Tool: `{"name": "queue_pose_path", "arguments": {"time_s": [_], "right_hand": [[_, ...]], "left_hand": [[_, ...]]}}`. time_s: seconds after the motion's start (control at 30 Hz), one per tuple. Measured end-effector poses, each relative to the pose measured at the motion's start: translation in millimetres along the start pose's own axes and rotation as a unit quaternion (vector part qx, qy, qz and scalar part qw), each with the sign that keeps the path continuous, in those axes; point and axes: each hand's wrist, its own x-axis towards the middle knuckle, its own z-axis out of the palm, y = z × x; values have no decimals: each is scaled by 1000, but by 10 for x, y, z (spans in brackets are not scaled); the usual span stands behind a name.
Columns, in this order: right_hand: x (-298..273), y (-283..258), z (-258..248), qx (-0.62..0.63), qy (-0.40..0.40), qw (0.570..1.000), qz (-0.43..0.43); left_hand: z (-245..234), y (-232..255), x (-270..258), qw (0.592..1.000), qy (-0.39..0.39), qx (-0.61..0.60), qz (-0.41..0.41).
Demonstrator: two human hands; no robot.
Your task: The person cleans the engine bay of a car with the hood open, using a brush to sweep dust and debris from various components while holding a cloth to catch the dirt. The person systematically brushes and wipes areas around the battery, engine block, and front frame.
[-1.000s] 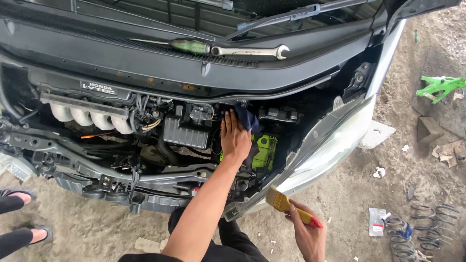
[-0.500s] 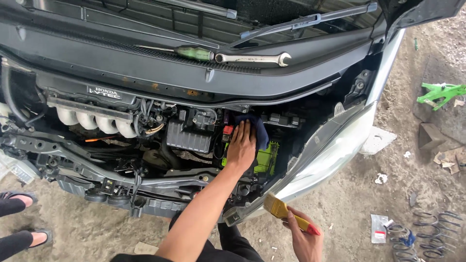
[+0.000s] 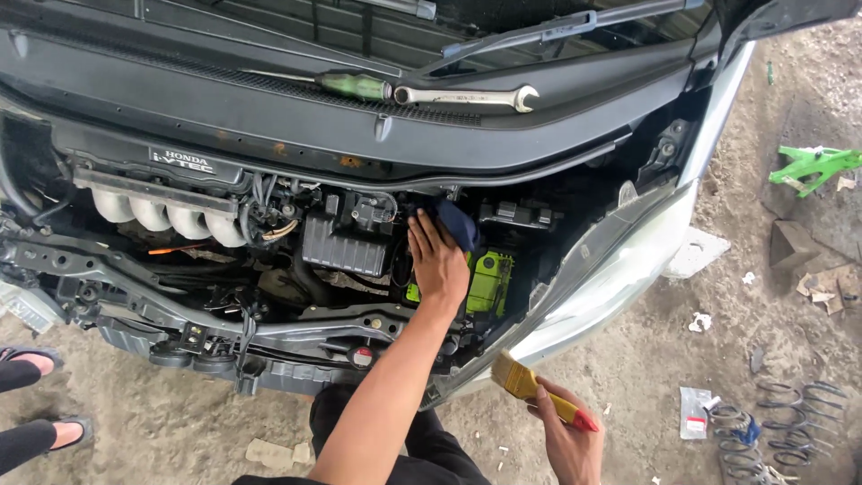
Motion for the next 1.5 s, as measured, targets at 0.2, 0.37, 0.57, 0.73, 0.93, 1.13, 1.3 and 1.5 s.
{"name": "queue_pose_path", "arguments": {"time_s": [0.2,0.37,0.57,0.73,0.93,1.13,1.3,1.5], "right_hand": [[139,323,8,29,-14,999,-8],[66,235,40,28,-16,999,-21],[121,394,36,49,-4,998,-33],[36,241,1,58,51,997,9],[65,263,-79,41,35,998,-28],[23,9,71,34,-9,999,-21],[197,-169,106,-3,-35,996,-88],[630,-556,620,-136,36,942,-303]], "left_hand": [[-1,-148,-561,993,-8,6,119],[100,-42,-22,988,-60,-24,139],[-147,-180,-361,980,-32,-85,176],[-107,-140,-260,979,-33,-55,192],[119,64,39,992,-54,-32,112],[-215,-252,-525,975,-38,-107,191],[-123,-305,-427,974,-30,-67,213],[-46,-184,147,979,-97,-62,169]]}}
